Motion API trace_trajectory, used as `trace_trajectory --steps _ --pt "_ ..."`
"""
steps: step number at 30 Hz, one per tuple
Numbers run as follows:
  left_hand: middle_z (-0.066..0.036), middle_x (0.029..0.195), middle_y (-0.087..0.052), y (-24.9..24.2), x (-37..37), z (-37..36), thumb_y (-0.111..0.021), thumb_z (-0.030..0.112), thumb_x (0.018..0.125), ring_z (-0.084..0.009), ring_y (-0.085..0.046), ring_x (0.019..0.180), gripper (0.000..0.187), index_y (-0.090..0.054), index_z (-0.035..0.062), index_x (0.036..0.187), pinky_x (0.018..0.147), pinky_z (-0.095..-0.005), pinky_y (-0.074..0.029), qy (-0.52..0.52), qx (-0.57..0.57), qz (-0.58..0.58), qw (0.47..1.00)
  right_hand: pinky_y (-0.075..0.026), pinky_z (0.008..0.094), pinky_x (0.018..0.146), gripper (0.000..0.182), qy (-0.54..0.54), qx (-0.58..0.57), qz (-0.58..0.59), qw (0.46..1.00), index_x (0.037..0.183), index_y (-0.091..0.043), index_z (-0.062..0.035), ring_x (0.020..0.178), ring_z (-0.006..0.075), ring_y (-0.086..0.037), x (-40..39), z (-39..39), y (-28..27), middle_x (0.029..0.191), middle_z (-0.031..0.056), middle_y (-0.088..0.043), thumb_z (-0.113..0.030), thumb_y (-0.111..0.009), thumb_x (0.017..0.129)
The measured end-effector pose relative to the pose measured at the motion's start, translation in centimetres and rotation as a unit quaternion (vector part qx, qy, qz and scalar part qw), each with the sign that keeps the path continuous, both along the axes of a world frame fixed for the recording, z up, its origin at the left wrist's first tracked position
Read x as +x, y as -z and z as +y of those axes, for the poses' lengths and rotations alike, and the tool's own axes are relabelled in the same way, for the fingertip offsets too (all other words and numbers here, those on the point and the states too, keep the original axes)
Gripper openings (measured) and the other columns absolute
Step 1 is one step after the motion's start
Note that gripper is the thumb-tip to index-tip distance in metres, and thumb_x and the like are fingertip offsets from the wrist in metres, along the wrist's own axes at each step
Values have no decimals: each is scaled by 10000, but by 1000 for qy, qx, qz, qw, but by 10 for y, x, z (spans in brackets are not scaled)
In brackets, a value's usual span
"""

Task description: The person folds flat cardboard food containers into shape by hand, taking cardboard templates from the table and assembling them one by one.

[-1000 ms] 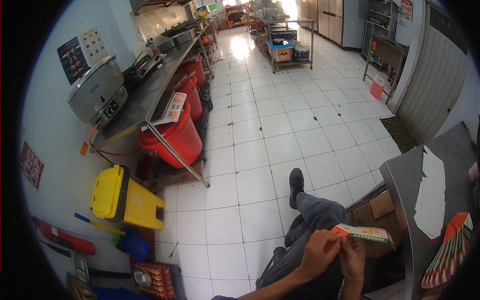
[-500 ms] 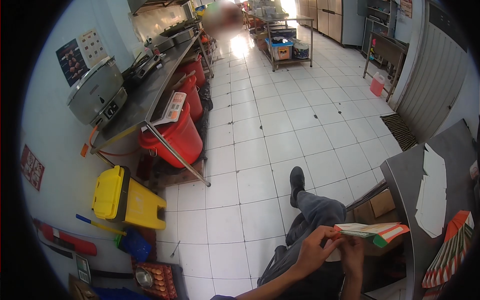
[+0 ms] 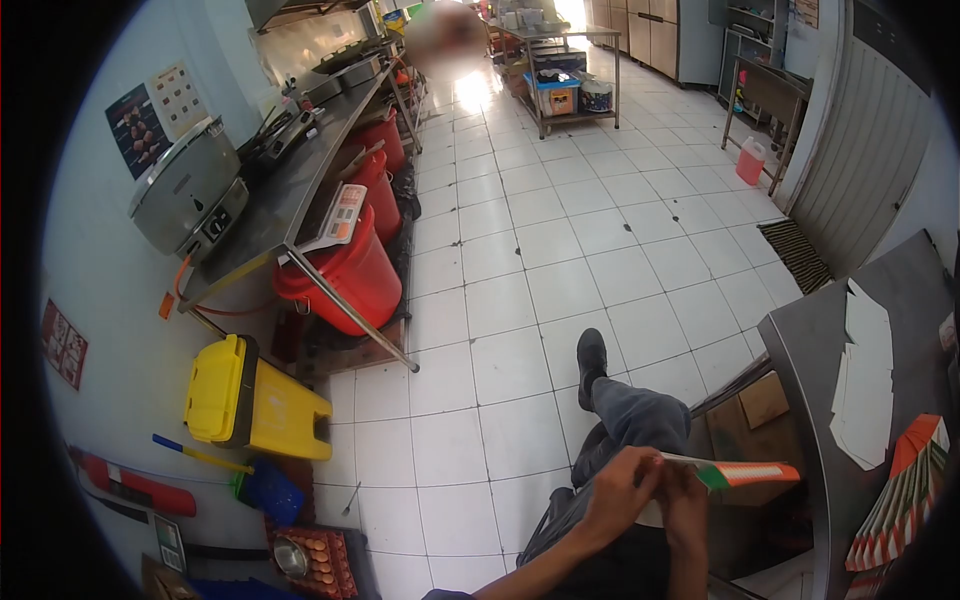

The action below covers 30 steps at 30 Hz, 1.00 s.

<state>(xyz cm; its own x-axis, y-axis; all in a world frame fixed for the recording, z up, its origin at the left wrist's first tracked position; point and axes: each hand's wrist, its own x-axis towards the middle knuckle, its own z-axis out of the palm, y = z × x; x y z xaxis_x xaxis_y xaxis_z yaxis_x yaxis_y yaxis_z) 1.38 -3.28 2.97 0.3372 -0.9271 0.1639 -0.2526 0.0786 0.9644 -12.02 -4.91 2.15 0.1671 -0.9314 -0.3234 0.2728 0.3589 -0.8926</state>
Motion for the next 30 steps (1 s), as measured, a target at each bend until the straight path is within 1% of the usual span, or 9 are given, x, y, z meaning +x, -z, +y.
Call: trace_trajectory --steps 2,5,8,10,13,15,16,22,30 --pt "-130 872 -703 -1 9 -1 -764 65 906 -225 -729 795 294 -614 -1 1150 738 -342 -577 -19 30 -6 999 -566 278 807 282 -61 -61 107 990 1294 -589 20 1036 178 -673 -3 2 -20 1125 105 -682 -39 -615 1019" --pt "-149 851 -699 6 35 4 -715 109 931 -271 -713 756 327 -571 -5 1201 695 -383 -557 13 134 -15 991 -560 307 835 336 98 -167 190 963 1328 -568 18 1088 197 -663 -14 10 -39 1176 111 -670 -1 -611 995" --pt "-180 814 -683 16 49 6 -677 163 957 -344 -692 722 311 -549 -7 1184 666 -427 -536 82 208 31 974 -553 368 914 539 124 -242 492 827 1421 -467 47 1173 237 -632 -27 -13 -9 1302 183 -625 -85 -709 958" --pt "-184 781 -676 21 46 2 -665 177 972 -348 -688 711 297 -550 -10 1172 664 -431 -536 73 221 13 972 -553 319 841 529 -7 -82 351 933 1355 -533 52 1009 194 -682 -48 -25 20 1200 171 -691 -111 -776 915" --pt "-184 849 -695 29 46 3 -674 140 972 -326 -697 726 290 -564 -3 1199 670 -433 -545 58 224 -133 964 -548 326 695 284 70 -168 298 937 1136 -639 44 755 178 -701 -37 -19 29 911 126 -745 -91 -752 915" --pt "-165 943 -702 28 37 5 -697 114 961 -258 -709 761 338 -575 -15 1248 673 -382 -558 1 151 -118 981 -518 339 652 234 58 -130 362 921 1089 -635 23 688 179 -644 -27 -17 1 812 105 -684 -51 -743 895" --pt "-155 990 -705 27 35 -1 -709 102 956 -224 -715 779 363 -580 -21 1273 674 -356 -564 -33 105 -113 987 -480 307 638 239 61 -195 430 880 1094 -641 -5 696 121 -573 -28 -19 9 775 54 -606 -29 -749 883" --pt "-150 1035 -622 40 28 -19 -716 129 947 -335 -693 818 418 -570 28 1325 696 -429 -569 1 71 -144 987 -471 353 629 204 70 -257 413 871 1106 -675 -10 655 214 -541 -15 -28 16 776 112 -543 -21 -699 904" --pt "-137 1028 -631 50 43 -57 -749 102 923 -268 -690 756 247 -714 60 1164 682 -385 -576 151 60 -340 926 -538 406 760 297 -139 -221 470 843 1188 -706 -27 791 321 -673 -39 -55 0 968 149 -656 -182 -737 937"
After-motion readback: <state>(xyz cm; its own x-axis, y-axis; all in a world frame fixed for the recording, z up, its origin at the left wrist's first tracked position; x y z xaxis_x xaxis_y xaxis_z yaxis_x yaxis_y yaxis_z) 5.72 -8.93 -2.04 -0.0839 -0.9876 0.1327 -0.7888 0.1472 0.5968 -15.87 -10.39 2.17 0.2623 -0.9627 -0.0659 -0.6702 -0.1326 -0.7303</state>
